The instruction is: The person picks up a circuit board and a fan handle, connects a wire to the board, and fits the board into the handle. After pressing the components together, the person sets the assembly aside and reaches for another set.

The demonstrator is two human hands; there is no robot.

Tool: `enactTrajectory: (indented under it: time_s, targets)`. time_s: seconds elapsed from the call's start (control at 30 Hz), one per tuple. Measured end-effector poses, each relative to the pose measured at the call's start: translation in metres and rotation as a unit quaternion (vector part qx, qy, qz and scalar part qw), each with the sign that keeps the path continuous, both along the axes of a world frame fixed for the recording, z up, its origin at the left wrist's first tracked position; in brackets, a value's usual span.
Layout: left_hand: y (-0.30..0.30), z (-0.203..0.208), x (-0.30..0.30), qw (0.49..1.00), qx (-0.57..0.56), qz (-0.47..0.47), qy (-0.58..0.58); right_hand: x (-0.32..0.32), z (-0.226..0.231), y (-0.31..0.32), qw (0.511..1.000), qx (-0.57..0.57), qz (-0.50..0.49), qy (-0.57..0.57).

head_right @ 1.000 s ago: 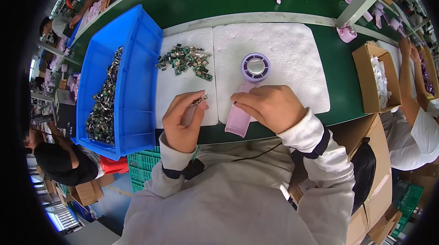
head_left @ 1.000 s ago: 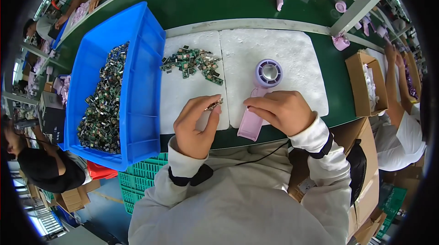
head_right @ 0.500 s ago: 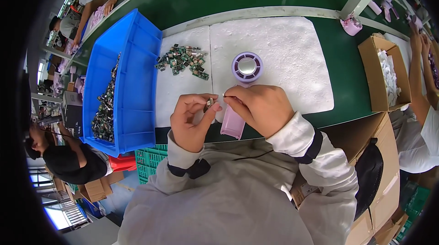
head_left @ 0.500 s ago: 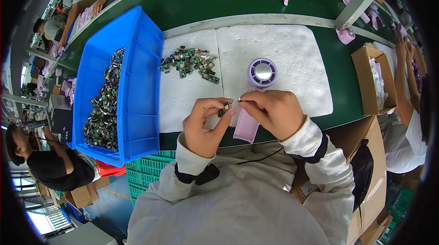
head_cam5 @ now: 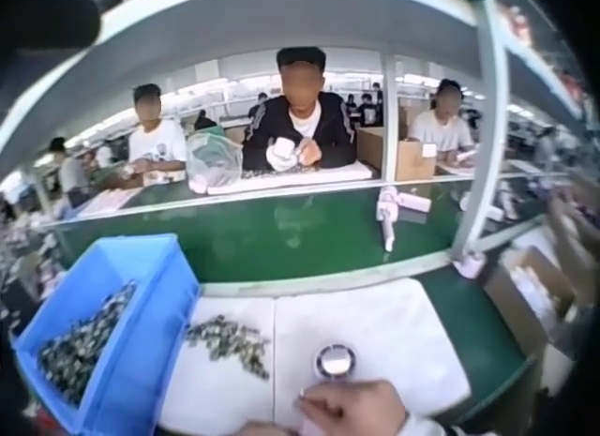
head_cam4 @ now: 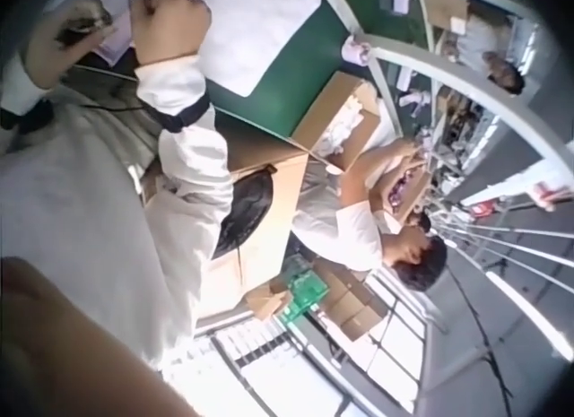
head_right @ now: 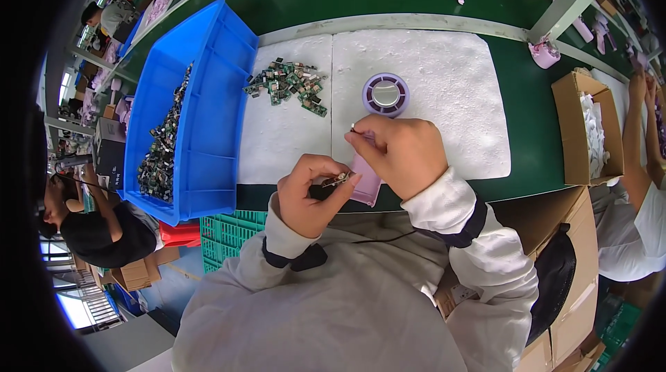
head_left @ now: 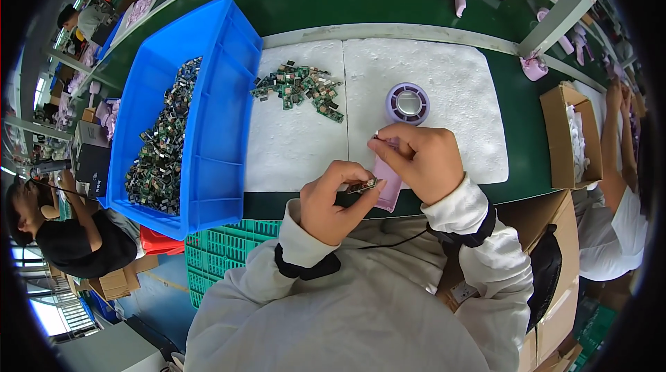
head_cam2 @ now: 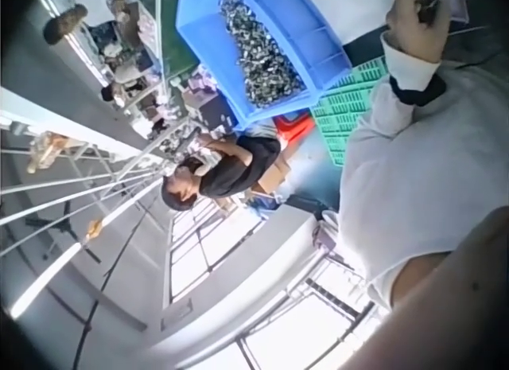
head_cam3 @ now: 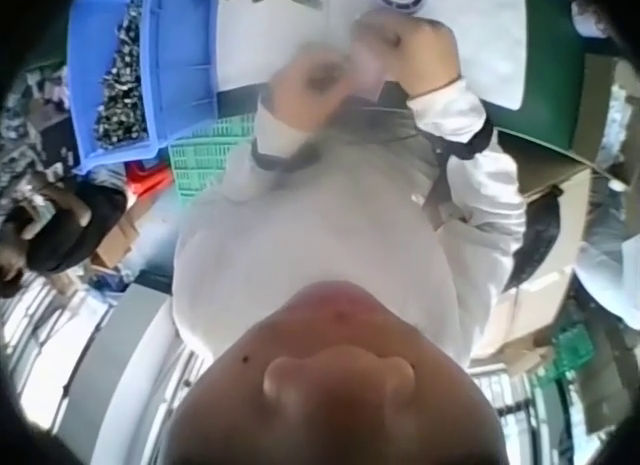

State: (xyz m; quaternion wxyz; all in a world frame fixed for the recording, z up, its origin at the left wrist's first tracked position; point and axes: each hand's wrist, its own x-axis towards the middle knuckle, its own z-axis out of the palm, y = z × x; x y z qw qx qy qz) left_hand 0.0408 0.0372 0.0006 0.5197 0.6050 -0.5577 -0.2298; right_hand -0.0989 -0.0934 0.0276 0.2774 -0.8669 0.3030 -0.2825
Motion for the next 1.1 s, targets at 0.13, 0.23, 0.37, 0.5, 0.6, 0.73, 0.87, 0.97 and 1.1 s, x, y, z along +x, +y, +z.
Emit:
enactTrajectory:
  time_s: [0.13,0.23,0.37,0.5,0.6,0.73,0.87,0.97,1.1]
  targets:
    - [-0.003,-0.006,0.004,0.999,-0.006,0.036,0.031,0.000,-0.001,0.000,1.000,0.020,-0.017,-0.005]
    - [-0.007,-0.006,0.012,0.995,-0.003,0.082,0.058,-0.005,-0.006,-0.009,0.998,0.033,0.054,-0.028]
    - [-0.010,0.008,0.031,0.981,0.014,0.147,-0.129,-0.010,-0.004,-0.012,0.995,0.038,0.085,-0.039]
    - [-0.009,0.013,0.041,0.984,0.056,0.131,-0.108,-0.010,-0.004,-0.012,0.994,0.040,0.098,-0.033]
    - [-0.006,0.020,0.040,0.988,0.053,0.077,-0.124,-0.011,-0.006,-0.011,0.993,0.053,0.090,-0.048]
    - [0.002,0.029,0.046,0.988,0.116,0.016,-0.097,-0.014,-0.003,-0.012,0.994,0.067,0.080,-0.045]
    - [-0.004,0.028,0.037,0.994,0.104,-0.001,0.039,-0.015,-0.001,-0.010,0.991,0.103,0.068,-0.043]
    - [-0.014,0.016,0.034,0.992,0.056,-0.011,0.117,-0.016,-0.001,-0.009,0.988,0.137,0.058,-0.052]
    - [-0.022,0.003,0.025,0.971,0.047,-0.021,0.232,-0.015,-0.003,-0.003,0.981,0.176,0.042,-0.074]
